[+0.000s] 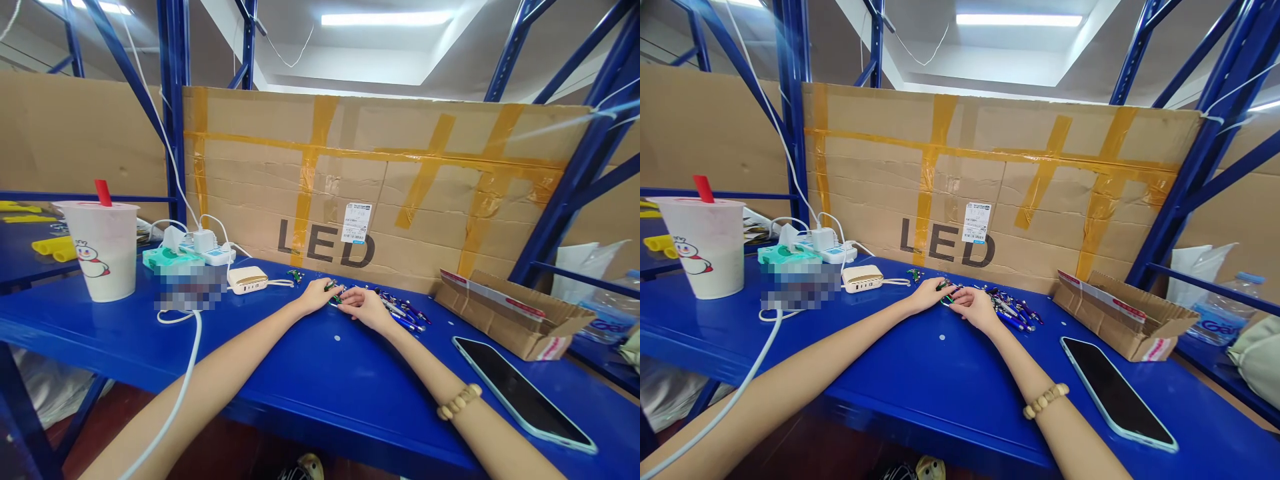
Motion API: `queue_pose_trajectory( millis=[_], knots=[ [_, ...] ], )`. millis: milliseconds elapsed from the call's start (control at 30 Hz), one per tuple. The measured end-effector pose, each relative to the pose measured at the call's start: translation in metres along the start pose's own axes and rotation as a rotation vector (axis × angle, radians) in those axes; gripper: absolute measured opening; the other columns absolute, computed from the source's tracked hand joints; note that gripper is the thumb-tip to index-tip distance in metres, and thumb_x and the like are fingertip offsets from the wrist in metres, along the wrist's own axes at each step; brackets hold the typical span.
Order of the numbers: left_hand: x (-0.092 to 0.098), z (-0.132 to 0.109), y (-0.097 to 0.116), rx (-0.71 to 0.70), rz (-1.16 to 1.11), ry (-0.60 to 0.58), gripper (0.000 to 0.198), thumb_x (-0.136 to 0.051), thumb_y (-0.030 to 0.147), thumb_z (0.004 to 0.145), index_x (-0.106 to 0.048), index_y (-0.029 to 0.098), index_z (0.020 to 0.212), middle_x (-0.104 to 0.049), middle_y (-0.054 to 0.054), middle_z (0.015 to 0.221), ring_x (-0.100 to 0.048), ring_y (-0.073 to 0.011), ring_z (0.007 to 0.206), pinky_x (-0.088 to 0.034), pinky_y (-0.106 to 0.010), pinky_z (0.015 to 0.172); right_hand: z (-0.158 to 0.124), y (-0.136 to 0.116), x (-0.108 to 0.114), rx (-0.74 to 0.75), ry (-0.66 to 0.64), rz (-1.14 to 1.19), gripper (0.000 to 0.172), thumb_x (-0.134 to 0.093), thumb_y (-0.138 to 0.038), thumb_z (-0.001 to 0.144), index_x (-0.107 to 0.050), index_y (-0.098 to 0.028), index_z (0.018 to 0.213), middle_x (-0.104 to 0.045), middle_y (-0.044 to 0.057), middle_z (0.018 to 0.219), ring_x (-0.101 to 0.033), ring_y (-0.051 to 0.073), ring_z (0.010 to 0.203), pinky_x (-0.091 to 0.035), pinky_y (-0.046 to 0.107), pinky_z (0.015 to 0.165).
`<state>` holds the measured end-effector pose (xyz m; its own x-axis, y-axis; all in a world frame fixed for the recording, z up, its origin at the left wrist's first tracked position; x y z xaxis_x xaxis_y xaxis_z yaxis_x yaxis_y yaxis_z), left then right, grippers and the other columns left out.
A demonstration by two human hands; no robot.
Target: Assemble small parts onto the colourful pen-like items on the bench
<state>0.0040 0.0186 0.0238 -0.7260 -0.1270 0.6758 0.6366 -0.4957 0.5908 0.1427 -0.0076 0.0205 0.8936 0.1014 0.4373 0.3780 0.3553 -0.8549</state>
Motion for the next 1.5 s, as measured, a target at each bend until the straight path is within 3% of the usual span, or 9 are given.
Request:
queue_pose_trajectory(
  millis=[300, 400, 500, 600, 733, 900, 1033, 1367, 1500],
  knots=[
    [0.0, 0.0, 0.003, -0.042, -0.116, 0.022, 0.034, -0.05, 0.04, 0.071, -0.036, 0.016, 0.052, -0.039, 0.006, 0.05, -0.036, -0.0085, 0.052, -0.027, -0.021, 0.051, -0.004, -0.001, 0.005, -0.138, -0.015, 0.089, 0.034, -0.068, -0.025, 0.059, -0.063, -0.01, 0.089, -0.067, 0.007, 0.076, -0.059, 0.011, 0.063, -0.045, 0.019, 0.049],
    [0.001, 0.001, 0.002, -0.027, -0.186, 0.035, 0.031, -0.05, 0.034, 0.071, -0.031, 0.017, 0.053, -0.038, 0.007, 0.052, -0.036, -0.0082, 0.053, -0.027, -0.021, 0.053, -0.005, -0.002, 0.001, -0.083, -0.075, 0.026, 0.042, -0.066, -0.03, 0.062, -0.062, -0.009, 0.098, -0.067, 0.007, 0.079, -0.06, 0.013, 0.068, -0.046, 0.022, 0.055],
    [0.001, 0.002, 0.002, -0.041, -0.241, 0.023, 0.029, -0.049, 0.031, 0.071, -0.03, 0.018, 0.055, -0.037, 0.007, 0.053, -0.035, -0.0084, 0.054, -0.029, -0.021, 0.055, -0.002, -0.002, -0.003, 0.064, -0.162, -0.036, 0.045, -0.064, -0.035, 0.064, -0.062, -0.01, 0.101, -0.067, 0.005, 0.076, -0.058, 0.013, 0.067, -0.046, 0.027, 0.064],
    [0.0, 0.002, 0.002, -0.063, -0.269, 0.02, 0.028, -0.048, 0.03, 0.072, -0.029, 0.018, 0.055, -0.036, 0.007, 0.053, -0.034, -0.0085, 0.054, -0.03, -0.021, 0.055, 0.0, -0.002, -0.004, 0.169, -0.205, -0.111, 0.041, -0.058, -0.038, 0.068, -0.063, -0.011, 0.099, -0.065, 0.004, 0.071, -0.055, 0.012, 0.06, -0.045, 0.027, 0.062],
    [-0.001, 0.002, 0.004, -0.09, -0.272, 0.021, 0.028, -0.048, 0.03, 0.072, -0.028, 0.018, 0.056, -0.035, 0.007, 0.052, -0.033, -0.0083, 0.054, -0.029, -0.021, 0.054, 0.0, -0.003, -0.003, 0.188, -0.192, -0.209, 0.035, -0.05, -0.038, 0.073, -0.063, -0.011, 0.092, -0.063, 0.004, 0.067, -0.05, 0.01, 0.051, -0.041, 0.024, 0.052],
    [-0.002, 0.003, 0.005, -0.141, -0.2, 0.019, 0.028, -0.049, 0.028, 0.071, -0.028, 0.018, 0.055, -0.034, 0.007, 0.052, -0.031, -0.0078, 0.053, -0.028, -0.021, 0.053, -0.003, -0.014, -0.002, 0.327, -0.11, -0.558, 0.02, -0.047, -0.028, 0.072, -0.057, -0.015, 0.061, -0.048, -0.003, 0.047, -0.037, 0.008, 0.045, -0.029, 0.021, 0.047],
    [-0.002, 0.002, 0.006, -0.177, -0.186, 0.017, 0.03, -0.048, 0.03, 0.072, -0.027, 0.017, 0.055, -0.035, 0.007, 0.053, -0.032, -0.0079, 0.054, -0.028, -0.02, 0.053, -0.005, -0.021, -0.004, 0.318, -0.082, -0.733, 0.017, -0.046, -0.022, 0.071, -0.052, -0.015, 0.056, -0.043, -0.004, 0.046, -0.034, 0.008, 0.045, -0.025, 0.021, 0.047],
    [-0.001, 0.0, 0.012, -0.209, -0.148, 0.016, 0.029, -0.046, 0.031, 0.073, -0.027, 0.018, 0.054, -0.035, 0.006, 0.053, -0.032, -0.0079, 0.053, -0.029, -0.021, 0.053, -0.003, -0.019, -0.003, 0.331, 0.007, -0.784, 0.023, -0.041, -0.019, 0.071, -0.045, -0.015, 0.048, -0.041, -0.002, 0.045, -0.028, 0.008, 0.045, -0.021, 0.021, 0.048],
    [-0.001, -0.001, 0.01, -0.134, -0.129, 0.031, 0.03, -0.045, 0.037, 0.073, -0.032, 0.017, 0.055, -0.04, 0.005, 0.054, -0.037, -0.0087, 0.054, -0.03, -0.021, 0.053, 0.0, -0.013, 0.002, 0.325, 0.018, -0.688, 0.025, -0.04, -0.021, 0.072, -0.047, -0.015, 0.049, -0.04, -0.003, 0.042, -0.029, 0.008, 0.044, -0.021, 0.021, 0.046]
  ],
)
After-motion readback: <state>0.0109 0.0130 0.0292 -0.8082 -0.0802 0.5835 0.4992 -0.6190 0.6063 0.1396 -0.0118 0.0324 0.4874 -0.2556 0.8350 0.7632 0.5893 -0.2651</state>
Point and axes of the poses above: each hand's wrist, its own z-axis towards the middle knuckle, its own x-axis out of the back of the hand, y = z × x, the point moved 3 cm from there along z, towards the middle knuckle
